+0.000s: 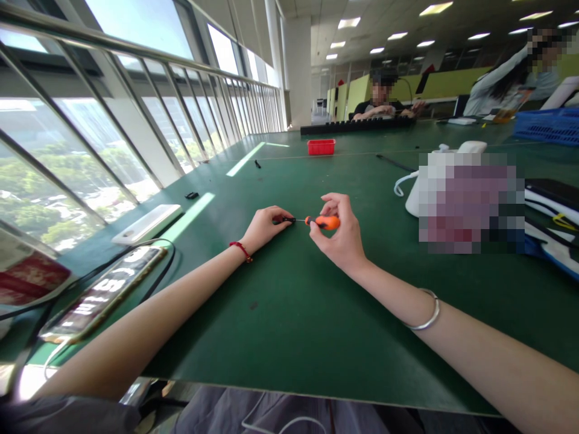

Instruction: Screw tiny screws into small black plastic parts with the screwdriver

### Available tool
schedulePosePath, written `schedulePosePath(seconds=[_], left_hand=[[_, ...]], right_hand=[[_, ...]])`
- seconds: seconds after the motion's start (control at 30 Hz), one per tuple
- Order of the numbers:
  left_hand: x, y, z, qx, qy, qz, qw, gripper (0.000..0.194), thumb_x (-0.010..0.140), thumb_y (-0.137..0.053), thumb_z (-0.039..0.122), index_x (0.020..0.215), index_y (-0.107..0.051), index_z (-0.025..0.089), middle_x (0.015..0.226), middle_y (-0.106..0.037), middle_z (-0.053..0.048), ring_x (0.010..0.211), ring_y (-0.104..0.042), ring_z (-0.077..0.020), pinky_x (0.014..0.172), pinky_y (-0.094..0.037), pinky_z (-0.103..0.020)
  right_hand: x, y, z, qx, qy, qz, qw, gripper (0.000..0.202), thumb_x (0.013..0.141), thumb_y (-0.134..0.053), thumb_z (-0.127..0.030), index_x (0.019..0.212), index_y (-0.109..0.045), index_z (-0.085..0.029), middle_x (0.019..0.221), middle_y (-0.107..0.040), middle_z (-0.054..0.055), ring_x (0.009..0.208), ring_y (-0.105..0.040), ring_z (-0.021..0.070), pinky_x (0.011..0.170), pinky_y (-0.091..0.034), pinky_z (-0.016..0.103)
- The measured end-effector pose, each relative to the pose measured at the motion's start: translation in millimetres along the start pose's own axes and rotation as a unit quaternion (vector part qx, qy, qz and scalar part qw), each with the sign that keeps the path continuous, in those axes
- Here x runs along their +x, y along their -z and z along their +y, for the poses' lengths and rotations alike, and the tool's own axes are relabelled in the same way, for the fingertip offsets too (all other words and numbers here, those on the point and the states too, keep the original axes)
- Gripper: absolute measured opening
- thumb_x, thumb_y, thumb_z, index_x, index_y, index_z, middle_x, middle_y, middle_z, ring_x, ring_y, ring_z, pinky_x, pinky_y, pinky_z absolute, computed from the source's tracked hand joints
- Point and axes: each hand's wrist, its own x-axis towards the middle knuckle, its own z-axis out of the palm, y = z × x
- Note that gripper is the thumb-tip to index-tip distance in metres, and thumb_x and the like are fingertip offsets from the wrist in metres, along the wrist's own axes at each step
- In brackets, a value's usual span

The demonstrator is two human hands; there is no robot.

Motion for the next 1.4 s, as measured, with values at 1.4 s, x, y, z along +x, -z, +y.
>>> schedulePosePath(seconds=[1.4], left_hand=[[0.5,-0.1,-2.1,0.000,0.002,0.000,1.000,0.016,0.079,-0.063,0.018,0.091,-0.073,0.017,0.084,-0.070,-0.003,0.074,-0.062,-0.0148,0.070,-0.050,-0.026]], right_hand=[[-1.5,1.7,-2.9,-0.071,-0.037,-0.040,0.996,0.020,0.076,-0.061,-0.035,0.091,-0.054,-0.024,0.057,-0.051,-0.005,0.058,-0.052,0.0168,0.071,-0.044,0.037]])
